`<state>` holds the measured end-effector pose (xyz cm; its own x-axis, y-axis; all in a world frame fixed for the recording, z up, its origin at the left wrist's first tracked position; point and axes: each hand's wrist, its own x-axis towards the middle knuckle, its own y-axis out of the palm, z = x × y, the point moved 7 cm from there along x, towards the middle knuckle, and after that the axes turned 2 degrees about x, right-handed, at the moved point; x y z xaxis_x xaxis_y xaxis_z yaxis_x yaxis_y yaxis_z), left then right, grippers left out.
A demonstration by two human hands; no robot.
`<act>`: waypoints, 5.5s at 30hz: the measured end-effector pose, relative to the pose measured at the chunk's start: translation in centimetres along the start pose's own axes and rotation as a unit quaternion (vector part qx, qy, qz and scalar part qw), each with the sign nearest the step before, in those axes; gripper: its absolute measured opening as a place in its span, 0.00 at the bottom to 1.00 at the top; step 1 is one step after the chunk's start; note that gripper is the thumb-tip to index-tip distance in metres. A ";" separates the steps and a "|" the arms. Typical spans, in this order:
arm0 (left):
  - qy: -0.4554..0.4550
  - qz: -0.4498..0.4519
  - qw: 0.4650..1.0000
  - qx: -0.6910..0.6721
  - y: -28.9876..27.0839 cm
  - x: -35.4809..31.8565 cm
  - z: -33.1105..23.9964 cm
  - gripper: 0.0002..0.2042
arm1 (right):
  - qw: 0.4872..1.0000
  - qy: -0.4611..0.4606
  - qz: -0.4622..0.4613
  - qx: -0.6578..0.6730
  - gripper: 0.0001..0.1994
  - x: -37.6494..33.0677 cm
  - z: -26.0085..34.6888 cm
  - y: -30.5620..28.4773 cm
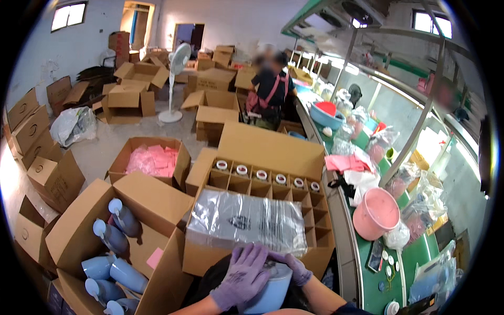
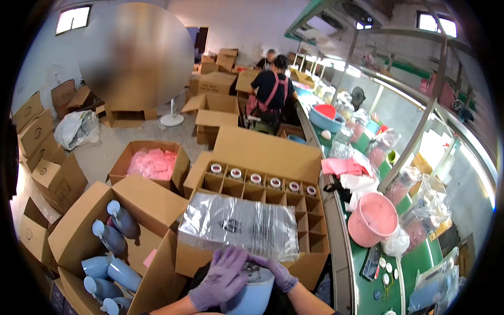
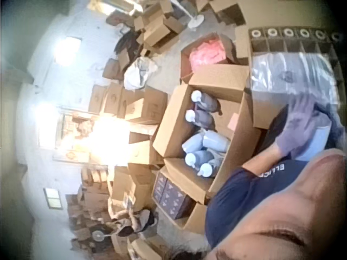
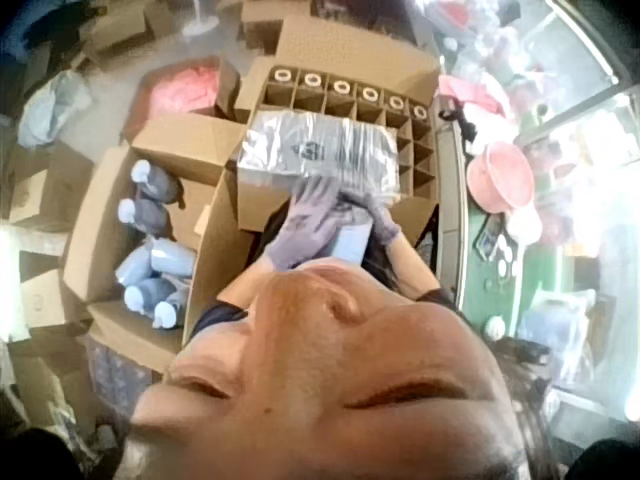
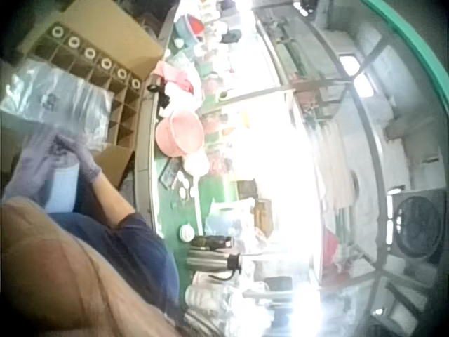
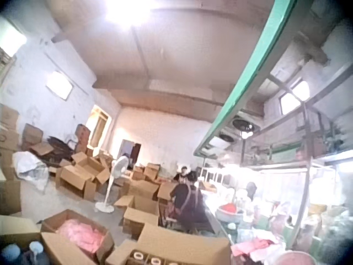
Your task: The person assembles blue thermal jugs by inserting a silver liner, attaching a lid, and securing a tag with a rubber band before placing the completed jugs into boxes.
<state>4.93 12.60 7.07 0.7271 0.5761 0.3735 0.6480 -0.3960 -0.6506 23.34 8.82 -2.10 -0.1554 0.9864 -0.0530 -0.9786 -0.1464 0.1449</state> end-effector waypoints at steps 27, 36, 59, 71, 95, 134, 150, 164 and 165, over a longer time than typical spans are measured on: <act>-0.070 0.034 0.997 0.009 0.2 2.6 -0.3 0.34 | 0.993 -0.039 0.106 -0.046 0.26 4.0 1.6 0.3; 0.001 0.186 0.959 -0.212 5.4 3.1 5.2 0.34 | 0.916 -0.124 0.083 -0.373 0.17 -1.7 6.2 2.9; -0.123 0.214 0.952 -0.184 6.6 -9.8 -6.6 0.28 | 0.866 0.266 -0.070 -0.417 0.16 -15.4 5.1 -0.4; 0.007 0.132 0.991 -0.018 7.0 -9.3 -8.9 0.28 | 0.864 0.135 0.032 -0.484 0.24 -6.3 3.9 0.2; 0.022 -0.184 0.981 0.063 4.4 -3.6 -7.5 0.26 | 0.613 0.032 -0.592 -0.522 0.08 -34.8 6.3 -9.8; -0.236 0.082 0.882 -0.399 3.3 -3.7 -6.9 0.07 | 0.970 -0.157 -0.095 -0.162 0.25 -11.2 11.3 5.5; -0.226 -0.093 0.848 -0.471 0.8 -8.0 -1.0 0.12 | 0.976 -0.080 -0.174 -0.107 0.12 -9.8 4.5 3.5; -0.206 -0.083 0.960 -0.173 4.6 -20.9 -3.5 0.04 | 0.899 -0.272 0.068 -0.335 0.12 -17.1 -1.2 16.0; -0.205 -0.139 0.949 -0.194 3.8 -21.3 -3.0 0.04 | 0.886 -0.282 0.060 -0.363 0.12 -16.7 -0.7 16.4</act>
<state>-7.46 -3.34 -1.37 0.4183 0.8951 0.1541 0.8943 -0.3762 -0.2422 9.80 -10.13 0.42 -0.3729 0.8107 0.4513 -0.8205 -0.0609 -0.5684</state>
